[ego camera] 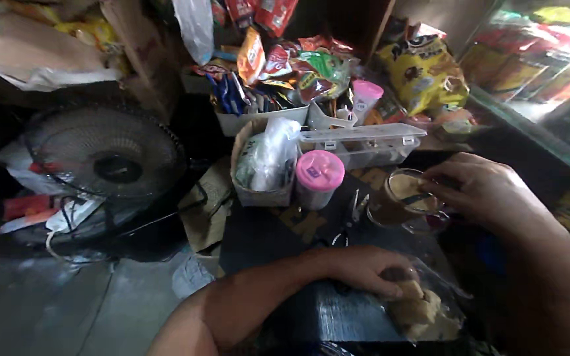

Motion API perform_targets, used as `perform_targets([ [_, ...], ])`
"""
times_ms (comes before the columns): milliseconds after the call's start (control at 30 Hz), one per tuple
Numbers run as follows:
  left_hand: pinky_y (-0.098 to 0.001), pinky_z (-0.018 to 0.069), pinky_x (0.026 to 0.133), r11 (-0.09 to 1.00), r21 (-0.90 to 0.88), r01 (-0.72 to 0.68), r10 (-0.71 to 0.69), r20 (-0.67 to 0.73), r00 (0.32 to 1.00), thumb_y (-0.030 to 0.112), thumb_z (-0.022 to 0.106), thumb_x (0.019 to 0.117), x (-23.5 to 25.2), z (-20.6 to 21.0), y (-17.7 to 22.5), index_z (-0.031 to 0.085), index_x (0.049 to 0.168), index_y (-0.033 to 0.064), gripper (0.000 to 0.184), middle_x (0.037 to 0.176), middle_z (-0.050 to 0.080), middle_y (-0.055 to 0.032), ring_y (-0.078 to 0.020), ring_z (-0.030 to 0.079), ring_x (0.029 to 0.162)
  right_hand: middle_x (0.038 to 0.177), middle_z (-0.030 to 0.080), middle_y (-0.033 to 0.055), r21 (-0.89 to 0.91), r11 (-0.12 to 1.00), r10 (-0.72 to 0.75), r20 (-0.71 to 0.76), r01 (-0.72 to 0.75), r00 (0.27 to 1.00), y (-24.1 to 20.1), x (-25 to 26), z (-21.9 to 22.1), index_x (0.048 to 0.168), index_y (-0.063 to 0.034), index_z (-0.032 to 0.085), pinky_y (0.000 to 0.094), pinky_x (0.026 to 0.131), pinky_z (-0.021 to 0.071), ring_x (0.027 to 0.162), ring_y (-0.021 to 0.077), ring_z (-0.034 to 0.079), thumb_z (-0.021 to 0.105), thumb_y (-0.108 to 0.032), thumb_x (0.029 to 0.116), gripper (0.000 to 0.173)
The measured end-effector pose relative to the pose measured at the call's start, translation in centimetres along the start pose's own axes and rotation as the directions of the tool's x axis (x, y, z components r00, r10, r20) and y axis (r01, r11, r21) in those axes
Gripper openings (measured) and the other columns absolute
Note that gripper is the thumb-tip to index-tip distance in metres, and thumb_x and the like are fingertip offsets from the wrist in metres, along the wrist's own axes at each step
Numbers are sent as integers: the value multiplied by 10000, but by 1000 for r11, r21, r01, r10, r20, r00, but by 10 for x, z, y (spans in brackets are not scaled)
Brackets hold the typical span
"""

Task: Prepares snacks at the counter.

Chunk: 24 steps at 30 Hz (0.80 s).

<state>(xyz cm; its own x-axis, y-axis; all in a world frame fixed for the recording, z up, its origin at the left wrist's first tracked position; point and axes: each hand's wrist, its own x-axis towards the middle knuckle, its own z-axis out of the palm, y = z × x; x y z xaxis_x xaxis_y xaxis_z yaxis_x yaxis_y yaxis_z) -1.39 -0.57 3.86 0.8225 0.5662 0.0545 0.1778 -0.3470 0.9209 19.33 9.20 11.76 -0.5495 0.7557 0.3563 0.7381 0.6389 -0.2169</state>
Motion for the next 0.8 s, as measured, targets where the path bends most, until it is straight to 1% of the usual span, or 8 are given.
perform_targets([
  [100,-430,515,972,1000,-15,9,-9,8,1000,-20,603,967,0,0,2,582,1284,-115,332,1187,648,-276,-316,649,1088,1009,690,207,30,1000,1,-15,0,1000,-3,-1,-2,991,2,748,649,799,511,920,401,669,726,-108,929,129],
  [233,-404,520,963,1000,-25,19,-19,17,1000,-13,596,974,1,1,1,583,1281,-114,323,1187,646,-266,-289,651,1073,1023,689,163,127,991,33,-31,-29,999,-5,-5,-5,991,-19,743,581,798,532,896,316,670,720,-128,930,128],
  [433,-407,526,961,1000,11,5,-6,15,1000,-8,594,969,0,1,0,588,1282,-107,328,1187,650,-266,-286,656,1074,892,703,25,386,918,142,-115,-87,983,-2,-17,-1,975,-68,721,327,700,566,746,88,653,723,-115,904,85],
  [500,-388,524,960,1000,-4,3,-3,14,1000,-11,588,966,0,1,0,593,1267,-109,316,1183,649,-259,-264,651,1071,855,703,-14,473,879,150,-162,-56,975,4,-21,3,969,-78,711,230,666,568,709,27,648,722,-104,896,79],
  [567,-366,537,937,1000,-18,2,-1,17,1000,-3,585,969,0,0,-1,597,1254,-104,303,1160,654,-245,-238,658,1039,867,708,-28,540,841,147,-218,-7,965,9,-26,7,981,-70,709,182,675,565,723,1,651,719,-87,893,91],
  [633,-352,540,918,1000,-20,-10,10,19,1000,1,584,968,-1,0,-2,595,1251,-107,303,1146,652,-239,-223,658,1011,922,707,-22,568,822,137,-269,42,953,15,-31,10,1047,-48,695,165,703,567,755,-10,653,702,-73,906,143],
  [733,-339,544,914,1000,-21,-21,21,16,1000,8,583,970,-1,-1,-3,592,1253,-109,306,1149,652,-237,-212,661,1004,982,690,-1,561,826,134,-302,62,944,22,-37,12,1226,-3,651,155,748,560,802,-23,645,663,-61,928,304],
  [800,-346,540,929,1000,-14,-17,18,18,1000,7,583,969,-1,-1,-2,592,1256,-110,310,1164,651,-241,-220,661,1025,1035,703,29,575,817,163,-308,47,937,21,-42,14,1236,10,667,172,794,569,858,-1,660,664,-49,931,311],
])
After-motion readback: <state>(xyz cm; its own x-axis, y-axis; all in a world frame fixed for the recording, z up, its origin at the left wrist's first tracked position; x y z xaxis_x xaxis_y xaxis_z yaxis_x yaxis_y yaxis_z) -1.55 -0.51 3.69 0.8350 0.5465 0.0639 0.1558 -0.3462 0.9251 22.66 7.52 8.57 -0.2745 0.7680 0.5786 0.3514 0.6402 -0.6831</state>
